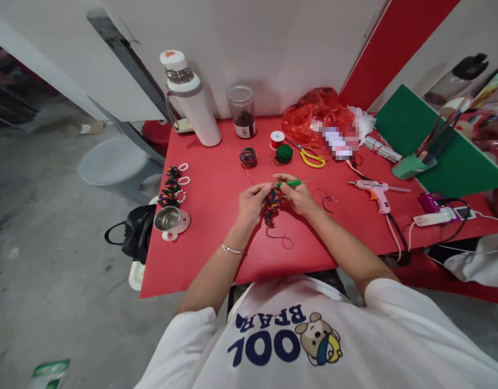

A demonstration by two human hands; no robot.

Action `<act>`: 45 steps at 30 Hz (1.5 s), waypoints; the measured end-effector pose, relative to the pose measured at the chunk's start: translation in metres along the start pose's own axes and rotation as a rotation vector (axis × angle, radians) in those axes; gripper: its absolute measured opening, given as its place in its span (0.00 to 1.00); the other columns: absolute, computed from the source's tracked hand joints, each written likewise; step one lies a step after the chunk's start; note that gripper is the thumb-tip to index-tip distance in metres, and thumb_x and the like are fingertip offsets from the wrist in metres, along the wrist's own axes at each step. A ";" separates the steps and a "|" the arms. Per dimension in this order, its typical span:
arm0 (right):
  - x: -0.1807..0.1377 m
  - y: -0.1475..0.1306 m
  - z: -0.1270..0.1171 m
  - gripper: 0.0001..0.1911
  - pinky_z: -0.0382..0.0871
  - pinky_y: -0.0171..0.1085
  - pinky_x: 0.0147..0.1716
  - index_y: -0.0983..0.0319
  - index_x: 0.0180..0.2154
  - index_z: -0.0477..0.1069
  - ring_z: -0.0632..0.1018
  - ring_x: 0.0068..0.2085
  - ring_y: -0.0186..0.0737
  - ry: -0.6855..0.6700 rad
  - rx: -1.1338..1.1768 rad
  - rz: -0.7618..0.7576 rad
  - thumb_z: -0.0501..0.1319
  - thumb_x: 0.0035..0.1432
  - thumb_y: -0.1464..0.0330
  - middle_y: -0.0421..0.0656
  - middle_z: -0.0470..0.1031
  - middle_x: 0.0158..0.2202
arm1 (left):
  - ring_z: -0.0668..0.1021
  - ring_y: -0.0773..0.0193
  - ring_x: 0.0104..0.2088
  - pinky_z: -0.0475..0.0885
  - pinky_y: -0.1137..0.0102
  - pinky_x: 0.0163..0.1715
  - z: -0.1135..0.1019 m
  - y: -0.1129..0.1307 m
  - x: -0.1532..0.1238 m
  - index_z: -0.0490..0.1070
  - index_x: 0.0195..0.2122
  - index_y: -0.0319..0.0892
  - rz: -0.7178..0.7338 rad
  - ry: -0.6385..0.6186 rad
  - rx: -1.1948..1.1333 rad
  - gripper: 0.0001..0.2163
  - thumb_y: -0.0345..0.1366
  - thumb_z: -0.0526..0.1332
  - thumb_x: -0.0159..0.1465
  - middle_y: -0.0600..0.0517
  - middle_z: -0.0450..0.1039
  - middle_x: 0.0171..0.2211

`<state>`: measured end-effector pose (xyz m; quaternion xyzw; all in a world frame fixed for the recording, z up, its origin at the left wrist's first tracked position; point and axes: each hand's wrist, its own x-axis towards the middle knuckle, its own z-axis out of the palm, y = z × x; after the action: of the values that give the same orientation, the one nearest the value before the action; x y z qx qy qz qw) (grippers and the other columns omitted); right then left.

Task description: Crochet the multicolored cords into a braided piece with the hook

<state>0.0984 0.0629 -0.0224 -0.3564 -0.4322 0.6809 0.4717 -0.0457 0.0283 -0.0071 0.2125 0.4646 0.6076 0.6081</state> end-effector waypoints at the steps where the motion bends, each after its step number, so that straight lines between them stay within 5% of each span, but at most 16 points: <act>1: 0.007 0.005 0.002 0.36 0.73 0.32 0.28 0.57 0.46 0.79 0.78 0.30 0.32 -0.009 0.036 0.031 0.82 0.36 0.49 0.36 0.80 0.33 | 0.77 0.72 0.25 0.73 0.75 0.29 -0.002 -0.005 0.008 0.83 0.30 0.39 0.054 0.031 -0.014 0.12 0.37 0.80 0.48 0.53 0.80 0.26; 5: 0.021 0.020 0.004 0.35 0.71 0.29 0.23 0.57 0.46 0.77 0.77 0.29 0.31 0.025 0.010 0.079 0.84 0.35 0.57 0.36 0.79 0.35 | 0.80 0.68 0.31 0.77 0.72 0.36 -0.010 -0.024 0.026 0.84 0.33 0.41 0.157 0.063 0.060 0.11 0.41 0.77 0.54 0.52 0.83 0.31; 9: 0.010 0.024 0.001 0.21 0.73 0.34 0.19 0.57 0.41 0.80 0.76 0.25 0.32 0.008 -0.155 0.042 0.78 0.48 0.55 0.40 0.81 0.37 | 0.79 0.65 0.29 0.78 0.69 0.33 -0.021 -0.025 0.013 0.85 0.37 0.44 0.148 0.044 0.207 0.12 0.46 0.73 0.60 0.51 0.83 0.32; 14: -0.015 0.015 -0.001 0.05 0.84 0.44 0.41 0.51 0.39 0.83 0.85 0.40 0.44 0.007 -0.456 -0.190 0.74 0.58 0.62 0.42 0.84 0.38 | 0.80 0.60 0.32 0.77 0.66 0.38 -0.022 -0.017 -0.016 0.84 0.30 0.50 0.232 0.079 0.565 0.06 0.41 0.71 0.63 0.51 0.81 0.30; 20: -0.016 0.012 -0.002 0.03 0.83 0.43 0.45 0.52 0.39 0.84 0.85 0.41 0.42 -0.007 -0.406 -0.142 0.72 0.60 0.64 0.42 0.84 0.38 | 0.76 0.62 0.28 0.73 0.67 0.33 -0.019 -0.012 -0.017 0.79 0.25 0.48 0.234 0.098 0.615 0.09 0.41 0.70 0.63 0.51 0.76 0.26; 27: -0.002 0.023 -0.012 0.21 0.73 0.33 0.17 0.60 0.44 0.80 0.75 0.21 0.31 -0.105 -0.155 0.130 0.77 0.52 0.57 0.37 0.79 0.30 | 0.75 0.65 0.32 0.70 0.72 0.35 -0.025 -0.015 0.008 0.82 0.31 0.45 0.182 0.021 0.533 0.07 0.40 0.69 0.65 0.53 0.76 0.29; 37: 0.012 0.017 -0.012 0.33 0.74 0.30 0.22 0.58 0.50 0.77 0.76 0.28 0.30 -0.165 -0.077 0.057 0.81 0.41 0.61 0.36 0.81 0.36 | 0.69 0.70 0.28 0.65 0.74 0.32 -0.013 -0.022 0.025 0.72 0.26 0.42 0.318 -0.047 0.266 0.11 0.31 0.69 0.66 0.56 0.69 0.25; 41: 0.016 0.019 -0.014 0.27 0.70 0.30 0.19 0.61 0.44 0.78 0.75 0.26 0.30 -0.183 -0.094 0.073 0.80 0.40 0.65 0.36 0.79 0.32 | 0.69 0.72 0.26 0.65 0.75 0.30 -0.007 -0.022 0.025 0.70 0.29 0.41 0.259 -0.051 0.170 0.12 0.37 0.70 0.67 0.57 0.71 0.27; 45: 0.020 0.023 -0.021 0.28 0.69 0.28 0.18 0.58 0.48 0.77 0.76 0.27 0.29 -0.184 0.035 0.093 0.78 0.42 0.69 0.35 0.79 0.36 | 0.57 0.74 0.17 0.52 0.74 0.19 -0.005 -0.021 0.025 0.65 0.30 0.44 0.134 -0.007 0.136 0.19 0.49 0.72 0.65 0.62 0.60 0.19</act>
<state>0.1031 0.0834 -0.0533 -0.3037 -0.4445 0.7396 0.4041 -0.0427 0.0463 -0.0349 0.2860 0.4873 0.6133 0.5519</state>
